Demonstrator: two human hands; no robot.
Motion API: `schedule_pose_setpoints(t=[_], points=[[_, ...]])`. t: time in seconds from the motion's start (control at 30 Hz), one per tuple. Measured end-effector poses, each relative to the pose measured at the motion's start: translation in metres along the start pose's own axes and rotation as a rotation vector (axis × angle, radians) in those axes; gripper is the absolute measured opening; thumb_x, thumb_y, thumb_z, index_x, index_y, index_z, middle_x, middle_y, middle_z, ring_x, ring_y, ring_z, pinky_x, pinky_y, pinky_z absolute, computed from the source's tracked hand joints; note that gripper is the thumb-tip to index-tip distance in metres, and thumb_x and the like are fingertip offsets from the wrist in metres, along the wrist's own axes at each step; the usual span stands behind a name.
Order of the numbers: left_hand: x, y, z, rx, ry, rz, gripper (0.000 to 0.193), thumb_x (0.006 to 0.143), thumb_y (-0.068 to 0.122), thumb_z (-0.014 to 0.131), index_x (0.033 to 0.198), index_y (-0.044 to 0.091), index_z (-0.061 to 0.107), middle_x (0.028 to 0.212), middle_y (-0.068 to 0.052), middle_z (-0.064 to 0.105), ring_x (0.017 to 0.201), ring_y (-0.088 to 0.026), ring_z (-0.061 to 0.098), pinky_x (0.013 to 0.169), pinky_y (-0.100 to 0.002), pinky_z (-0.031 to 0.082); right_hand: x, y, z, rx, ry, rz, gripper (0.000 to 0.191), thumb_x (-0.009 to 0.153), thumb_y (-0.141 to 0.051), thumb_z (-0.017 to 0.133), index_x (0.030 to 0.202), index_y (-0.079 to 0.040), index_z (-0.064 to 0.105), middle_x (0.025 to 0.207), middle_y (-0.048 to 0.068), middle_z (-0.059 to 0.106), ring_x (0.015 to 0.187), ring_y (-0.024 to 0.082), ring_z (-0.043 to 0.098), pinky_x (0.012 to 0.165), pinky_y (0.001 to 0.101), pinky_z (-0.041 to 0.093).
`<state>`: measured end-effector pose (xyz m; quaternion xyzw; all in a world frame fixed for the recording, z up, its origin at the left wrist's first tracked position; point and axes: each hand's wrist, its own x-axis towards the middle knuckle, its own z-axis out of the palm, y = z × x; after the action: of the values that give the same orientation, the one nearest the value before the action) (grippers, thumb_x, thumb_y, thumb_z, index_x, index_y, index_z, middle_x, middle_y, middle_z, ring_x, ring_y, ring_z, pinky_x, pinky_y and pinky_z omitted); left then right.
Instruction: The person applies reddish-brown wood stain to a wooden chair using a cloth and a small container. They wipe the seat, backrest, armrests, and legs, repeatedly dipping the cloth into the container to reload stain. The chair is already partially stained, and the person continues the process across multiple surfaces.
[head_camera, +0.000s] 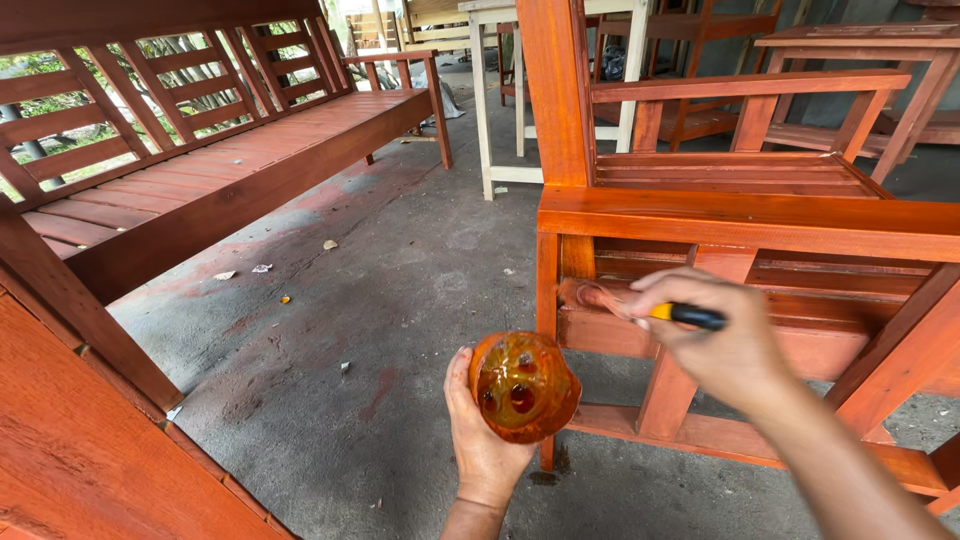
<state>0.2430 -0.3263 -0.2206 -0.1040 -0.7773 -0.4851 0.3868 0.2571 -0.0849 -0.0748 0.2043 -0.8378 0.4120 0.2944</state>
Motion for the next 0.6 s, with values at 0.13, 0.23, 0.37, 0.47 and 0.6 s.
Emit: schedule_pose_setpoints(t=[0.13, 0.23, 0.37, 0.47, 0.6], points=[[-0.009, -0.01, 0.002, 0.003, -0.07, -0.02, 0.134, 0.049, 0.032, 0.104, 0.15, 0.007, 0.019, 0.156, -0.023, 0.029, 0.145, -0.038, 0.036, 0.119, -0.046, 0.035, -0.017, -0.046, -0.057, 0.134, -0.122, 0.108, 0.018, 0.075, 0.0, 0.083, 0.089, -0.009, 0.078, 0.11, 0.008, 0.079, 0.102, 0.02, 0.078, 0.088, 0.0341, 0.067], [-0.015, -0.007, 0.004, -0.015, -0.118, -0.054, 0.134, 0.051, 0.035, 0.104, 0.151, 0.007, 0.019, 0.155, -0.022, 0.031, 0.145, -0.037, 0.038, 0.118, -0.045, 0.037, -0.025, -0.081, -0.068, 0.25, -0.383, -0.064, 0.017, 0.078, 0.0, 0.084, 0.093, -0.009, 0.081, 0.11, 0.007, 0.078, 0.106, 0.022, 0.075, 0.09, 0.0363, 0.063], [-0.019, 0.003, 0.001, -0.048, -0.132, 0.009, 0.132, 0.052, 0.037, 0.104, 0.15, 0.008, 0.022, 0.155, -0.022, 0.032, 0.144, -0.039, 0.042, 0.116, -0.047, 0.041, -0.022, -0.1, -0.03, 0.137, -0.581, -0.223, 0.017, 0.075, 0.0, 0.078, 0.089, -0.009, 0.075, 0.109, 0.004, 0.081, 0.104, 0.019, 0.072, 0.087, 0.0345, 0.057], [-0.018, 0.011, -0.002, -0.049, -0.145, 0.029, 0.129, 0.051, 0.038, 0.105, 0.148, 0.007, 0.024, 0.154, -0.024, 0.034, 0.143, -0.041, 0.042, 0.115, -0.048, 0.041, -0.021, -0.095, 0.0, -0.032, -0.738, -0.304, 0.023, 0.063, 0.009, 0.07, 0.081, -0.005, 0.066, 0.088, 0.006, 0.072, 0.094, 0.024, 0.069, 0.08, 0.0405, 0.054], [-0.02, 0.019, 0.001, -0.085, -0.207, -0.039, 0.121, 0.057, 0.037, 0.1, 0.148, 0.007, 0.027, 0.156, -0.023, 0.035, 0.141, -0.039, 0.046, 0.112, -0.045, 0.047, -0.027, -0.078, 0.031, -0.059, -0.77, -0.479, 0.02, 0.067, 0.009, 0.072, 0.079, -0.006, 0.065, 0.086, 0.005, 0.07, 0.091, 0.028, 0.065, 0.078, 0.0429, 0.054]])
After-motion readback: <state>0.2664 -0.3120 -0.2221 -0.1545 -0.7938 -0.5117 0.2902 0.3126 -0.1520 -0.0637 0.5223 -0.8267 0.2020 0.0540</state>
